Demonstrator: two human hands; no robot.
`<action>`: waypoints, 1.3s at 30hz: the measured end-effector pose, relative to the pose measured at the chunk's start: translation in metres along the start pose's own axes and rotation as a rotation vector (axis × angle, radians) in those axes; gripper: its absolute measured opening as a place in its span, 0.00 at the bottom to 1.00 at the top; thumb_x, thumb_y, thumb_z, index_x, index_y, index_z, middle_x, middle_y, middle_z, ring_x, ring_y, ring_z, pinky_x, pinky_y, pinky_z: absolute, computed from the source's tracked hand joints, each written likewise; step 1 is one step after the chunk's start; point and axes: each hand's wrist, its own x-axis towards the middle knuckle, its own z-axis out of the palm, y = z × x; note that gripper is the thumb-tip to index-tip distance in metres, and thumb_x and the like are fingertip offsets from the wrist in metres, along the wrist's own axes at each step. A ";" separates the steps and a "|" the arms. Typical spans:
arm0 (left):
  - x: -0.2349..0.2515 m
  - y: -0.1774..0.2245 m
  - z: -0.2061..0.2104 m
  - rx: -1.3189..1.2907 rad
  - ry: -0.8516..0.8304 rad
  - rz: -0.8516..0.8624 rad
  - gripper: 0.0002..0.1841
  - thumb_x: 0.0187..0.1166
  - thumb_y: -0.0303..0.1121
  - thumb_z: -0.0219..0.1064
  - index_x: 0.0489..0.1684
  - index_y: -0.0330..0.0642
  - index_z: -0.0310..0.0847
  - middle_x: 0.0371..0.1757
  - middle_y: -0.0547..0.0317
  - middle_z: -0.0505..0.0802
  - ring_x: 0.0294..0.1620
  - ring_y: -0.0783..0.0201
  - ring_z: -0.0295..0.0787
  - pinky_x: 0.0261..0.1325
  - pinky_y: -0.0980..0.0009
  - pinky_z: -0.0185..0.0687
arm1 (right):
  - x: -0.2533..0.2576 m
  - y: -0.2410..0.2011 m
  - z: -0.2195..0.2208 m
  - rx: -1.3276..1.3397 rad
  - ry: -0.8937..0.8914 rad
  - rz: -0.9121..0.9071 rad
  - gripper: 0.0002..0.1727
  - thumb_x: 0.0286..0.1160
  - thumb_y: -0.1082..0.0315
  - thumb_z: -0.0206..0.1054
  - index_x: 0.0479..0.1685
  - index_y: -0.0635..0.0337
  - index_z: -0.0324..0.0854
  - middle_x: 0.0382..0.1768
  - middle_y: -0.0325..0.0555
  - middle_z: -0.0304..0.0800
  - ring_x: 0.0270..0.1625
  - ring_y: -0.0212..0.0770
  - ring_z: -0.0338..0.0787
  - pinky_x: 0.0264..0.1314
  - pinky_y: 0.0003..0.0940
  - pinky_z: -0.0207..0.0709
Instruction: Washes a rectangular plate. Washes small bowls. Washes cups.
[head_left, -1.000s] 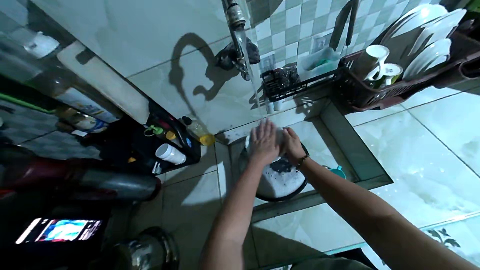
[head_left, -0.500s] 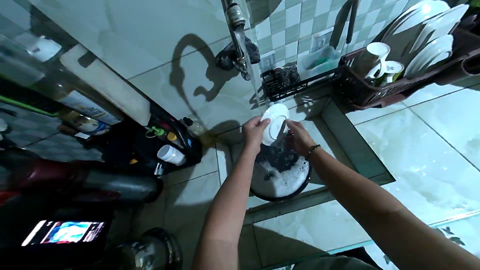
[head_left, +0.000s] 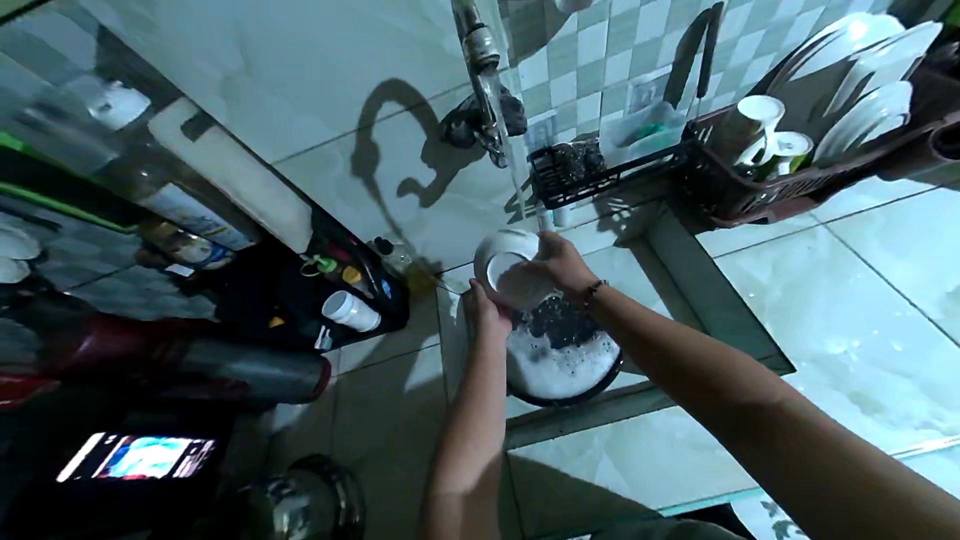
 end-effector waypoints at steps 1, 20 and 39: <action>-0.004 0.000 0.005 0.000 0.007 -0.040 0.35 0.92 0.61 0.39 0.86 0.44 0.62 0.80 0.45 0.78 0.76 0.49 0.77 0.74 0.47 0.76 | 0.006 -0.006 -0.003 -0.064 -0.013 -0.032 0.29 0.64 0.77 0.78 0.68 0.69 0.76 0.54 0.60 0.88 0.53 0.48 0.90 0.59 0.47 0.85; -0.011 0.007 0.069 0.341 -0.265 -0.059 0.13 0.85 0.24 0.63 0.64 0.32 0.77 0.49 0.50 0.92 0.44 0.62 0.92 0.52 0.65 0.91 | 0.000 -0.103 -0.123 -1.070 -0.369 -0.247 0.24 0.69 0.75 0.74 0.67 0.52 0.85 0.56 0.57 0.92 0.60 0.61 0.90 0.64 0.68 0.78; -0.035 -0.016 0.101 0.412 -0.025 0.098 0.14 0.89 0.23 0.56 0.67 0.30 0.74 0.52 0.51 0.90 0.48 0.64 0.91 0.55 0.70 0.87 | 0.008 -0.140 -0.519 -1.638 -0.035 -0.073 0.26 0.60 0.82 0.76 0.60 0.51 0.88 0.59 0.71 0.83 0.73 0.79 0.73 0.58 0.79 0.75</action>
